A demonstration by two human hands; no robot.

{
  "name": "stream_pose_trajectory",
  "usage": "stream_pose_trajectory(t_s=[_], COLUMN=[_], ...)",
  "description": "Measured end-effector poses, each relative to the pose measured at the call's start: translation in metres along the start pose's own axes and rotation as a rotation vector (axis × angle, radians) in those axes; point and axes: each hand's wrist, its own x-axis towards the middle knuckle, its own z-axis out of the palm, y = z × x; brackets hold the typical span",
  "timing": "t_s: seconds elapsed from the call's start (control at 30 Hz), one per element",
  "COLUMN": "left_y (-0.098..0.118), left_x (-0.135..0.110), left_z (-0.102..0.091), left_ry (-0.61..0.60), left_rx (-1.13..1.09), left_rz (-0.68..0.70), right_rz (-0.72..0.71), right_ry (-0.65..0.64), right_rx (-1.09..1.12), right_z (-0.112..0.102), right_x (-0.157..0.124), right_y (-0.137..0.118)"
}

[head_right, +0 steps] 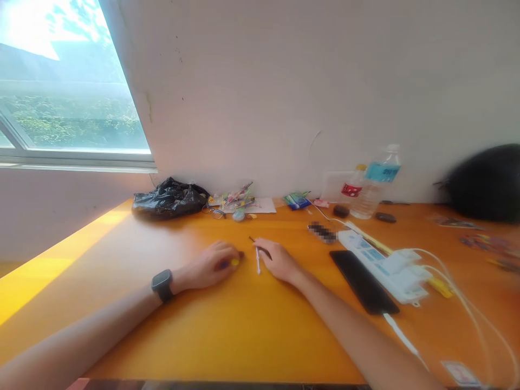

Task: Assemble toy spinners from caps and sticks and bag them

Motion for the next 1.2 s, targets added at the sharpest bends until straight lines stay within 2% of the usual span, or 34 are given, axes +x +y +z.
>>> stream_pose_trajectory(t_s=[0.17,0.27,0.4,0.6,0.73,0.83,0.93,1.1,1.2], left_y=[0.0,-0.003,-0.009,-0.014,-0.014,-0.01,-0.007,-0.006,-0.009], left_x=[0.0,0.0,-0.001,-0.001,-0.001,0.0,0.0,-0.001,-0.001], left_z=[-0.003,0.0,0.004,0.007,0.006,0.005,0.003,0.003,0.004], left_ry=[0.026,0.054,0.084,0.106,0.07,0.047,0.061,0.056,0.082], left_rx=[-0.005,-0.038,-0.079,-0.099,-0.107,-0.044,0.047,0.103,0.155], left_rz=[-0.037,-0.063,-0.124,-0.195,-0.171,-0.101,-0.092,-0.115,-0.174], right_rz=[-0.017,0.062,0.117,0.174,0.216,0.186,0.126,0.028,-0.024], right_ry=[0.122,0.173,0.141,0.127,0.146,0.165,0.185,0.229,0.19], right_rx=[-0.036,-0.131,-0.267,-0.273,-0.332,-0.435,-0.474,-0.282,-0.156], right_z=[-0.006,-0.009,-0.014,-0.018,-0.021,-0.022,-0.022,-0.018,-0.016], right_x=[0.006,0.005,0.005,0.005,0.005,0.005,0.005,0.003,-0.001], right_y=[0.009,0.006,0.004,0.006,0.005,0.004,0.003,-0.013,-0.031])
